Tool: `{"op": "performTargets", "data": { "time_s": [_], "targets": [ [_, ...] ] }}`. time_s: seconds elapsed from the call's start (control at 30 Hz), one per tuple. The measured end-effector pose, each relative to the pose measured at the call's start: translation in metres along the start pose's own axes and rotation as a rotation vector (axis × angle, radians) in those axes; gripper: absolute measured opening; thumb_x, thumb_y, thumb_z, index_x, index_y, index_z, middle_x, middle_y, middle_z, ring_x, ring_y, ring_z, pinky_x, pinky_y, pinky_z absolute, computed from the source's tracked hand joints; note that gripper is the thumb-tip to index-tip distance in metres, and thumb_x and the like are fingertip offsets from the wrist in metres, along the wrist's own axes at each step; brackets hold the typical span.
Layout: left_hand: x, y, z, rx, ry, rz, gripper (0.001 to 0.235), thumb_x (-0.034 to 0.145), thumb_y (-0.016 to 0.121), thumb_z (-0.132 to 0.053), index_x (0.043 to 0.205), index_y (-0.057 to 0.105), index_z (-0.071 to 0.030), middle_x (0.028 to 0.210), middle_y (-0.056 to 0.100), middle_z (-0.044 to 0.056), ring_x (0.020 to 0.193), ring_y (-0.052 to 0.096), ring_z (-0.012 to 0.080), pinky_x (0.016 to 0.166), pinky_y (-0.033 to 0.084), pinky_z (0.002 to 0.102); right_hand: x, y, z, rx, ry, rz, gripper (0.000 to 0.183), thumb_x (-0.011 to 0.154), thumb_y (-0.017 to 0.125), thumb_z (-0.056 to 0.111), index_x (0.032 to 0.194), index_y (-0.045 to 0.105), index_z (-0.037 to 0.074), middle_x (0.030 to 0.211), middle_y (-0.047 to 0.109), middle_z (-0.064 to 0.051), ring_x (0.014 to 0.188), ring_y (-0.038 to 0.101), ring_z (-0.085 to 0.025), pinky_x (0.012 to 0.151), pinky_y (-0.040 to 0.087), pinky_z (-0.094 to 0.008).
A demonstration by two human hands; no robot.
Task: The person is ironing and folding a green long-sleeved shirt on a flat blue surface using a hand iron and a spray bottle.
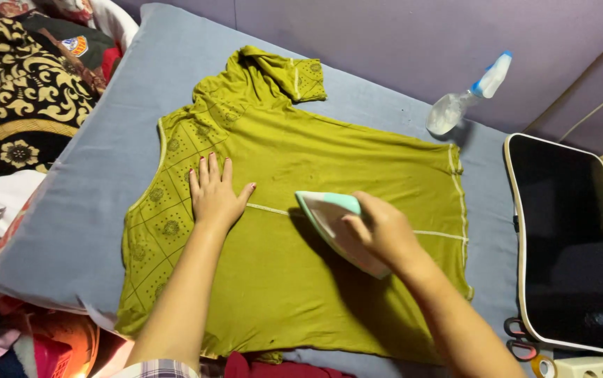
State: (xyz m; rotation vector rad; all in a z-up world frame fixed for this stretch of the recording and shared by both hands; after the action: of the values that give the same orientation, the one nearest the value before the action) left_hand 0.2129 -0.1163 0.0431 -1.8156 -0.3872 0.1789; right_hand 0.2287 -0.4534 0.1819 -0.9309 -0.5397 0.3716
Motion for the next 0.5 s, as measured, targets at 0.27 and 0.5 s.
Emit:
{"op": "performTargets", "data": {
  "time_s": [0.27,0.5],
  "targets": [
    [-0.01,0.012,-0.011,0.065,0.002,-0.032,0.081,0.097,0.05,-0.062,0.153,0.041,-0.004,0.164,0.027,0.023,0.153,0.02,0.0379,0.122,0.009,0.056,-0.005,0.057,0.025,-0.286,0.064,0.117,0.036,0.096,0.066,0.035,0.117,0.055,0.008,0.092,0.068,-0.018,0.076,0.068,-0.041,0.062,0.054,-0.051],
    [-0.035,0.022,-0.04,-0.104,0.26,0.038,0.069,0.097,0.053,-0.047,0.152,0.043,-0.008,0.164,0.029,0.02,0.153,0.023,0.0368,0.124,0.011,0.054,-0.018,0.047,0.026,-0.315,0.022,0.126,0.034,0.094,0.067,0.032,0.115,0.057,0.007,0.087,0.067,-0.017,0.069,0.067,-0.04,0.058,0.054,-0.05]
  ]
}}
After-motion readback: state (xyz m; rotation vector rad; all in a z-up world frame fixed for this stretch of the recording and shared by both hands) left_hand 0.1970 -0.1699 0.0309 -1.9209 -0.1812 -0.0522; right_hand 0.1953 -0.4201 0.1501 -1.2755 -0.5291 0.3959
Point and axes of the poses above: each hand's wrist, its own x-axis towards the middle knuckle, its own y-axis out of the palm, z = x × y, the point moved 2 cm from there along x, towards the middle knuckle
